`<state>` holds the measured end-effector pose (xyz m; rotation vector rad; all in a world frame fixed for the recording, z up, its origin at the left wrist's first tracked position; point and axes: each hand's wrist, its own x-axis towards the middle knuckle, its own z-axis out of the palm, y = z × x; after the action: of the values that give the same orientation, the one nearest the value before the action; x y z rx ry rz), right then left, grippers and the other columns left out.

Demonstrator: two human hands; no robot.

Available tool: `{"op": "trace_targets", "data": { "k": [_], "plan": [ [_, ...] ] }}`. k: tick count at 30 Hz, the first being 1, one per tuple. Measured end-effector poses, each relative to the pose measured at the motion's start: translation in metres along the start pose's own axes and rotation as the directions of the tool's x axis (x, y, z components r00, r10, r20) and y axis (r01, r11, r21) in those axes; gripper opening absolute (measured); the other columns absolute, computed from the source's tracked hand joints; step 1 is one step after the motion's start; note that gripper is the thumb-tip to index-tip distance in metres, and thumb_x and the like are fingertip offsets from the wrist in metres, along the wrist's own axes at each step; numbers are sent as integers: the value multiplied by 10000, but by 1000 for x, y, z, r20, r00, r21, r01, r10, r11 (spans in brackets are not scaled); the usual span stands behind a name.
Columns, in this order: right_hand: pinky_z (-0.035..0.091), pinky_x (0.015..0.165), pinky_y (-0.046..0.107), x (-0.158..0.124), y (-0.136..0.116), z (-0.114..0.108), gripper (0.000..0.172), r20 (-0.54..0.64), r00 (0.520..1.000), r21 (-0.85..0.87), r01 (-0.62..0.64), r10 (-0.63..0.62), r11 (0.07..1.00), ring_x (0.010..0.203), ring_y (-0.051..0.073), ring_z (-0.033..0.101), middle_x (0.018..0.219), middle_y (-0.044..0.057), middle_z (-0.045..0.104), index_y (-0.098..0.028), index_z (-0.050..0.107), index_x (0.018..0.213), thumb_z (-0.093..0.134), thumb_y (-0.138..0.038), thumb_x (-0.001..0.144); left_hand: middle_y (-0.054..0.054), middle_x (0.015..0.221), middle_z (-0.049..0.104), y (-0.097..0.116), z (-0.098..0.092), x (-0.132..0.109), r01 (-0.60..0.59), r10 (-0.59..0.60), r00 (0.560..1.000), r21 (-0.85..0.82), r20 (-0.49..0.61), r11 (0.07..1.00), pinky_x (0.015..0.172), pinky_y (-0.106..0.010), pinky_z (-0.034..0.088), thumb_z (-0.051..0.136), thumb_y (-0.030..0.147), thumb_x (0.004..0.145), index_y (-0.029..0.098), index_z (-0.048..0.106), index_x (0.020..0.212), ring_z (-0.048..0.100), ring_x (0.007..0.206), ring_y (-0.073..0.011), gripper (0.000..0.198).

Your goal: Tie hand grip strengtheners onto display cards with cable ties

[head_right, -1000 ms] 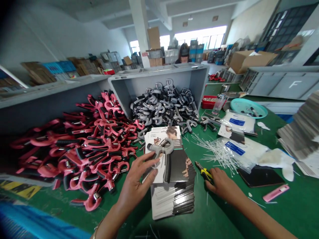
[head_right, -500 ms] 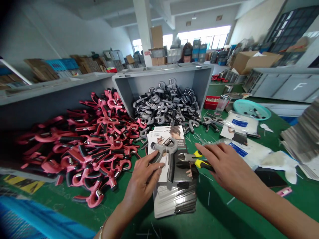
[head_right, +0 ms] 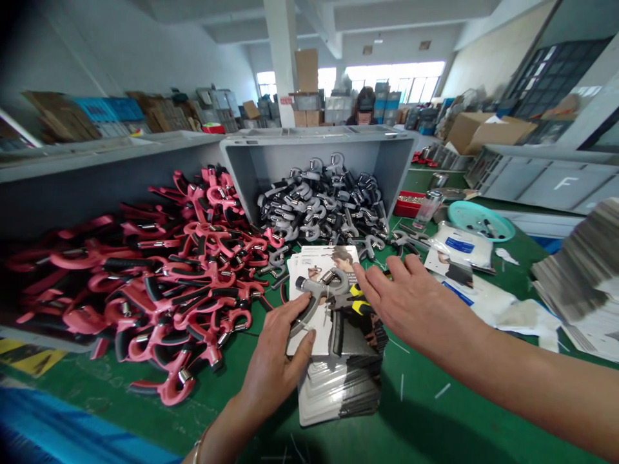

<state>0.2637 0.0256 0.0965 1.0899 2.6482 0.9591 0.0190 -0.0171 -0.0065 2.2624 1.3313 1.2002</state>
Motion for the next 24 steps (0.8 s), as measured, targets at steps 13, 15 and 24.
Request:
{"op": "trace_targets", "data": {
  "k": [13,15,24],
  "plan": [
    [401,629,315,-6,14,37,243,-11,992,312,121,-124,942,711,218,611,844,76,664,-165,598,1019,657,-190,784,-115,1473,498,-4,0,-3,-24,24,1000,-25,13,999,1159,-490,327,478,121,946,199,408,1418,403,1393,-226,484],
    [437,699,340,-11,11,38,286,-83,983,315,181,-163,932,762,228,606,889,92,677,-157,608,1079,632,-157,794,-118,1465,506,-3,-1,-3,-19,19,1000,-27,16,999,1153,-492,335,484,127,945,199,416,1411,413,1387,-228,477],
    [462,816,508,-9,-5,39,622,-116,992,265,80,-50,961,1032,358,572,1191,158,656,-198,443,1449,480,-56,844,-131,1445,521,0,0,-3,-19,19,1000,-13,-3,1000,1141,-500,347,488,124,942,185,429,1399,424,1385,-235,465]
  ]
}}
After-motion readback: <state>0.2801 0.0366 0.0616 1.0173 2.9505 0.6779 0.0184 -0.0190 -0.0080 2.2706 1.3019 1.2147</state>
